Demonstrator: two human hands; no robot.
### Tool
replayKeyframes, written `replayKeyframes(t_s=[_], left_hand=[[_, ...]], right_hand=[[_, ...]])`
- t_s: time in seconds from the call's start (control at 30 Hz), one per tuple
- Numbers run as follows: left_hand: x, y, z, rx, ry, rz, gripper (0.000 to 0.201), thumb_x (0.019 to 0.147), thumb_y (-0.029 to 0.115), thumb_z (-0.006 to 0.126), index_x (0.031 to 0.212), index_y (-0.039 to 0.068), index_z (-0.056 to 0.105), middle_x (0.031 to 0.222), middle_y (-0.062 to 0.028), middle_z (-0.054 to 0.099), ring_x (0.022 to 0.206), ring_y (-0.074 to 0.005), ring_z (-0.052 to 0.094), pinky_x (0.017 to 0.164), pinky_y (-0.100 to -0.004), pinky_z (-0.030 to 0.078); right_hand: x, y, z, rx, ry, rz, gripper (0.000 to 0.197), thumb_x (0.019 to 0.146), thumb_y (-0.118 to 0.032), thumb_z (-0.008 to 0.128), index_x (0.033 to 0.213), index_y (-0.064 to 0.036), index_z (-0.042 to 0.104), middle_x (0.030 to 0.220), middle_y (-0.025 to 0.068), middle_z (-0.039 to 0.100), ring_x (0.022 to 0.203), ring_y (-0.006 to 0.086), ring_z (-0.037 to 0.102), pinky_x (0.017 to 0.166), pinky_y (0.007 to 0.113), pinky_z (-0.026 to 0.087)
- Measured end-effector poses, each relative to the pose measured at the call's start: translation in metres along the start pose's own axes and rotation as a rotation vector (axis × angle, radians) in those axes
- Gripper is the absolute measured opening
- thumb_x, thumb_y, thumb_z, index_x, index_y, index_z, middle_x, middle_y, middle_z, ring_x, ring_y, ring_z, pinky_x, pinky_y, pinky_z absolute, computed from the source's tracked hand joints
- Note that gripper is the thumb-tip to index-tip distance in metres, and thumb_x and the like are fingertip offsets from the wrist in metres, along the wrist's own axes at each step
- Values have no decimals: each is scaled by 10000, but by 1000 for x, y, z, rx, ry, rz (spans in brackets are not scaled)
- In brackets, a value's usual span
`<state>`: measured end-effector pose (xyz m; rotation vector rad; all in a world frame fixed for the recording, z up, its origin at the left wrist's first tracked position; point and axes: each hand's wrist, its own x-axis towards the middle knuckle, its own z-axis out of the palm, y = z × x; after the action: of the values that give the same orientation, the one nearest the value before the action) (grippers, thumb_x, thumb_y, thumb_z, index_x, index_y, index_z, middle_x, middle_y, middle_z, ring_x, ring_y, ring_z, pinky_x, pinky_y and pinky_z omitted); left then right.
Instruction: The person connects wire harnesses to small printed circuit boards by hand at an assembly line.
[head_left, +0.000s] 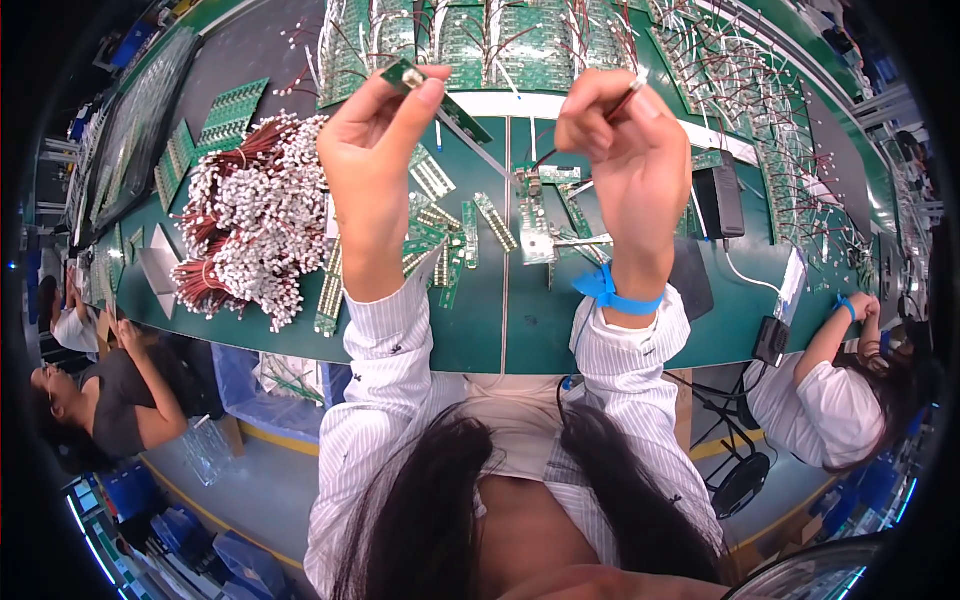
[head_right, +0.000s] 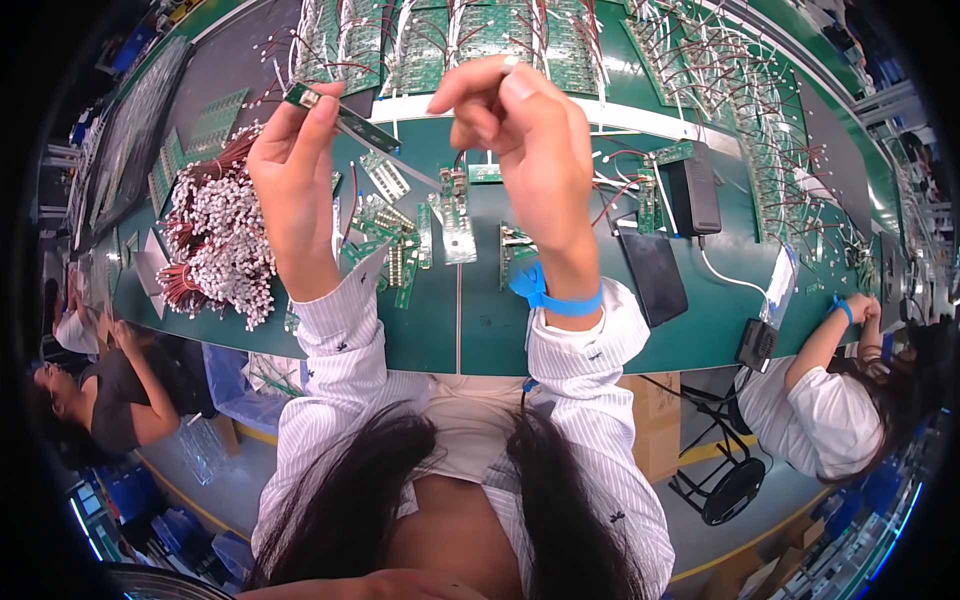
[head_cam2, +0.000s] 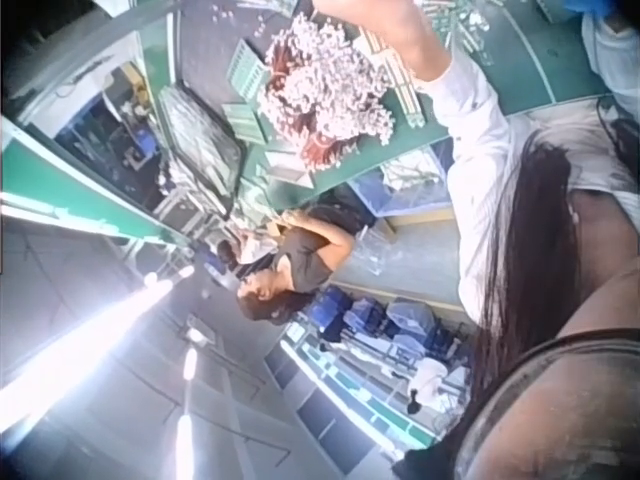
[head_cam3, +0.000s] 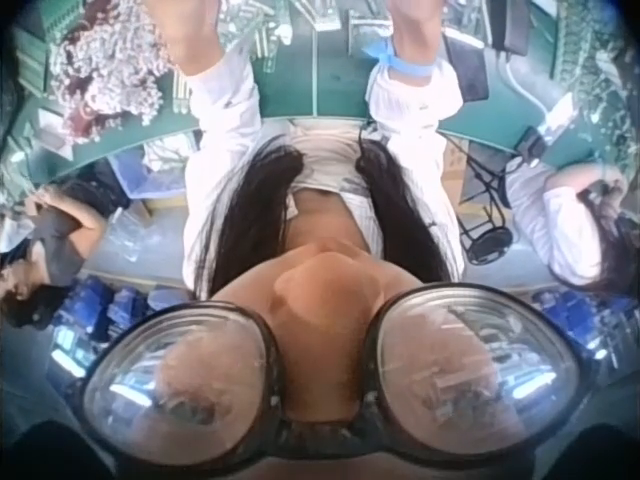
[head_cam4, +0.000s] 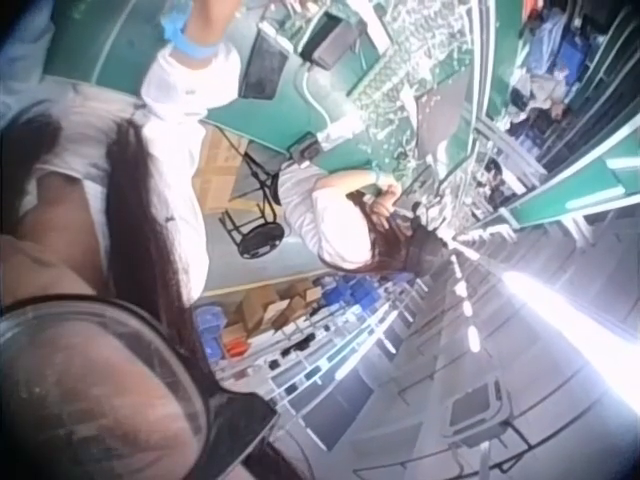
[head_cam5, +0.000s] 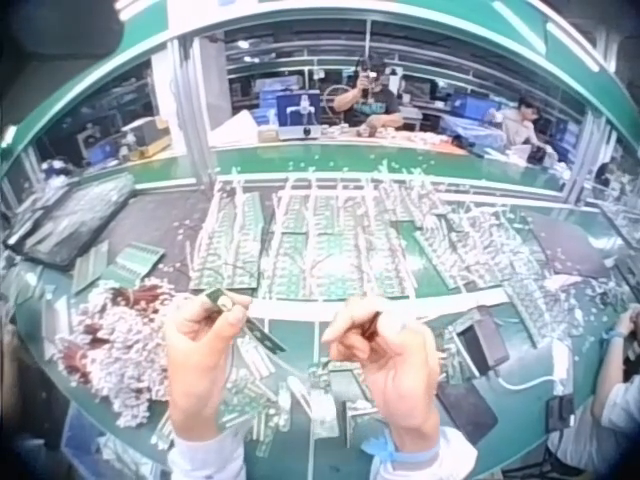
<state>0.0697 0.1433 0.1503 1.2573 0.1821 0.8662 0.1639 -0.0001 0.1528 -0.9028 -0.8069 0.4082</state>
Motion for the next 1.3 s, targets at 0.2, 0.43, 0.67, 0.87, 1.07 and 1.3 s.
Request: replayKeyframes(t_s=[0.2,0.43,0.67,0.87,1.07,1.3], left_hand=[[-1,-4,9,365,-44,366,102,811,35,555,882,-37,562,735,-9,560,656,-49,476,588,-176,372],[-15,0,11,618,-145,94,159,894,87,405,989,12,509,637,34,434,564,-17,382,488,-158,307],[-15,0,14,726,-317,167,209,880,80,383,1037,-21,476,749,-140,499,633,-247,515,576,-326,405],[-16,-1,15,787,-339,282,200,821,16,441,1005,-41,496,825,-179,537,700,-339,546,606,-362,435],[-19,-5,19,1061,-312,523,221,774,47,512,989,4,526,810,-137,556,642,-289,568,535,-344,451],[-19,-14,21,1059,-325,511,217,760,107,563,959,27,530,798,-98,564,605,-257,569,503,-323,454]], right_hand=[[-4,-7,10,28,-190,141,361,842,-200,319,763,74,539,652,16,396,598,107,338,565,241,308],[-12,-5,25,-558,-74,32,167,835,-126,446,734,-7,508,622,86,485,529,153,413,512,275,346],[-11,5,29,-1061,-17,-27,125,782,-116,491,690,-32,496,519,82,484,461,216,463,414,329,335],[-10,6,25,-1105,18,-43,125,778,-135,499,698,-40,512,463,104,445,408,246,435,399,347,322],[-12,2,22,-1211,-12,15,164,770,-166,501,659,-46,513,481,136,499,452,309,515,412,393,378],[-12,-6,22,-1115,-76,120,189,807,-155,452,758,23,489,558,187,520,535,362,519,489,434,392]])
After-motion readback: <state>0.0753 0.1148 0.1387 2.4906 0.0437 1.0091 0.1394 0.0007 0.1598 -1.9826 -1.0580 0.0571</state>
